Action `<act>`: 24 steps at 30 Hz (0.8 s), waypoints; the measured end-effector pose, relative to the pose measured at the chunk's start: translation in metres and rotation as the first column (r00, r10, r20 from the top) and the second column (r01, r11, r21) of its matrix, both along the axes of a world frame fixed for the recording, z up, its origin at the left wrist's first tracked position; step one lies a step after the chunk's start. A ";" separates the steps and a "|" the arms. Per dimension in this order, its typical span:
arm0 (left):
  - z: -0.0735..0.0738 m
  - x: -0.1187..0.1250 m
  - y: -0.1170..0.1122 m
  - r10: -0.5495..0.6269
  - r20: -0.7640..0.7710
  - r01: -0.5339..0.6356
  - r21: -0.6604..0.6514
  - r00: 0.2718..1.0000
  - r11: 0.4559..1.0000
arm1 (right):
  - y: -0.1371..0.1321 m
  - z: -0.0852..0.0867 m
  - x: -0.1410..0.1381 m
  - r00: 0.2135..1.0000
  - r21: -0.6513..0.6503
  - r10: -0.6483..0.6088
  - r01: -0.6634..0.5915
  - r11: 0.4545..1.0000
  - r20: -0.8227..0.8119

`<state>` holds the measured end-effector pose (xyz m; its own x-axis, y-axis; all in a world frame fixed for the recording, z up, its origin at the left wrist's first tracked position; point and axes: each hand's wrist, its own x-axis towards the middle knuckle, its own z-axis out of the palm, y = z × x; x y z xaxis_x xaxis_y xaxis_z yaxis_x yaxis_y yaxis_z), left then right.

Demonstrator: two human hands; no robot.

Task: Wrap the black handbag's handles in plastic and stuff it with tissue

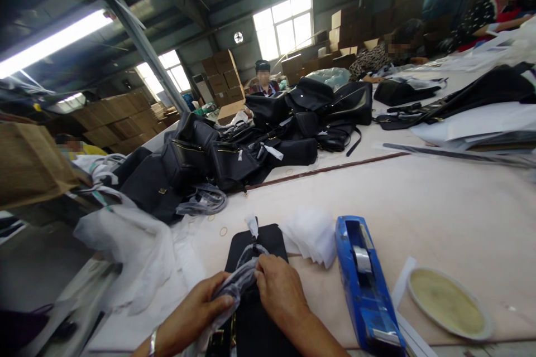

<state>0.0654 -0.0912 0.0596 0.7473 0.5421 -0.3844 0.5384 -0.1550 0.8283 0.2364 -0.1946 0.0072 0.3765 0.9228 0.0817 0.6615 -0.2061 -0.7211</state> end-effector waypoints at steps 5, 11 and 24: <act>0.003 0.004 -0.002 0.033 0.041 -0.032 -0.034 0.999 0.999 | 0.001 -0.008 0.004 0.999 0.033 -0.005 0.006 0.999 -0.032; -0.009 0.005 -0.005 0.077 0.052 -0.074 -0.042 0.996 0.996 | 0.004 -0.011 0.007 0.999 0.050 -0.016 0.018 0.999 -0.044; -0.014 -0.013 -0.015 0.015 -0.199 0.032 0.229 0.980 0.973 | -0.022 -0.003 0.003 0.983 0.083 0.159 -0.151 0.985 -0.093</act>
